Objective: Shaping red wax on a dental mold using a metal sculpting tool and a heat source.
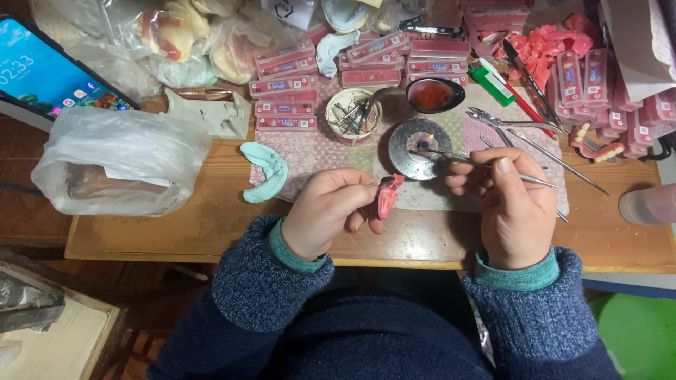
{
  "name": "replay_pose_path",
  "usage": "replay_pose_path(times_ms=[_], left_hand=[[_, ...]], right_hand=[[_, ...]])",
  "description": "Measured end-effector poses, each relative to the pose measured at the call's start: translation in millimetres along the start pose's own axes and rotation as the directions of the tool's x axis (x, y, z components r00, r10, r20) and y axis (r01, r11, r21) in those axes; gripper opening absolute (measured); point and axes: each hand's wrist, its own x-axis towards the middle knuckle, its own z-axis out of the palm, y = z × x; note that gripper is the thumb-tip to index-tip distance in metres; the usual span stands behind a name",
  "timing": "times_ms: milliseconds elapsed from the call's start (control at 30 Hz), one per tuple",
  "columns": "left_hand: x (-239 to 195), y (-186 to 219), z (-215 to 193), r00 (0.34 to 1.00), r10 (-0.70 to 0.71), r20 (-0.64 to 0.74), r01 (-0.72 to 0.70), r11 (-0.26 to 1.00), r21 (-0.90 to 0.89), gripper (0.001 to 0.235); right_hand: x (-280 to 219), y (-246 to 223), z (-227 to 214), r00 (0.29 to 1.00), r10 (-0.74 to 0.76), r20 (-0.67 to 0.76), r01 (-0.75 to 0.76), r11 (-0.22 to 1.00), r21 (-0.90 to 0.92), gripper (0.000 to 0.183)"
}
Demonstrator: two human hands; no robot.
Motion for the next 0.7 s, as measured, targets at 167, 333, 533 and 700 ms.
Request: replay_pose_path(times_ms=[167, 333, 533, 700], left_hand=[[6.5, -4.2, -6.0, 0.999, 0.035, 0.003, -0.035, 0.999, -0.039, 0.022], [10.8, -5.8, -5.5, 0.999, 0.023, -0.038, -0.026, 0.998, -0.059, 0.023], [12.8, -7.1, -7.0, 0.998, 0.034, -0.046, -0.038, 0.995, -0.094, 0.023], [12.4, -10.1, -8.0, 0.998, 0.064, -0.025, -0.067, 0.991, -0.116, 0.022]], right_hand=[[10.9, -4.4, -8.4, 0.99, -0.128, 0.064, 0.118, 0.982, 0.149, 0.024], [34.1, -17.8, 1.9, 0.99, -0.127, 0.055, 0.119, 0.984, 0.131, 0.023], [41.7, -17.7, 6.9, 0.998, -0.052, 0.03, 0.051, 0.997, 0.053, 0.024], [40.5, -17.4, 6.2, 0.998, -0.058, 0.016, 0.056, 0.994, 0.095, 0.025]])
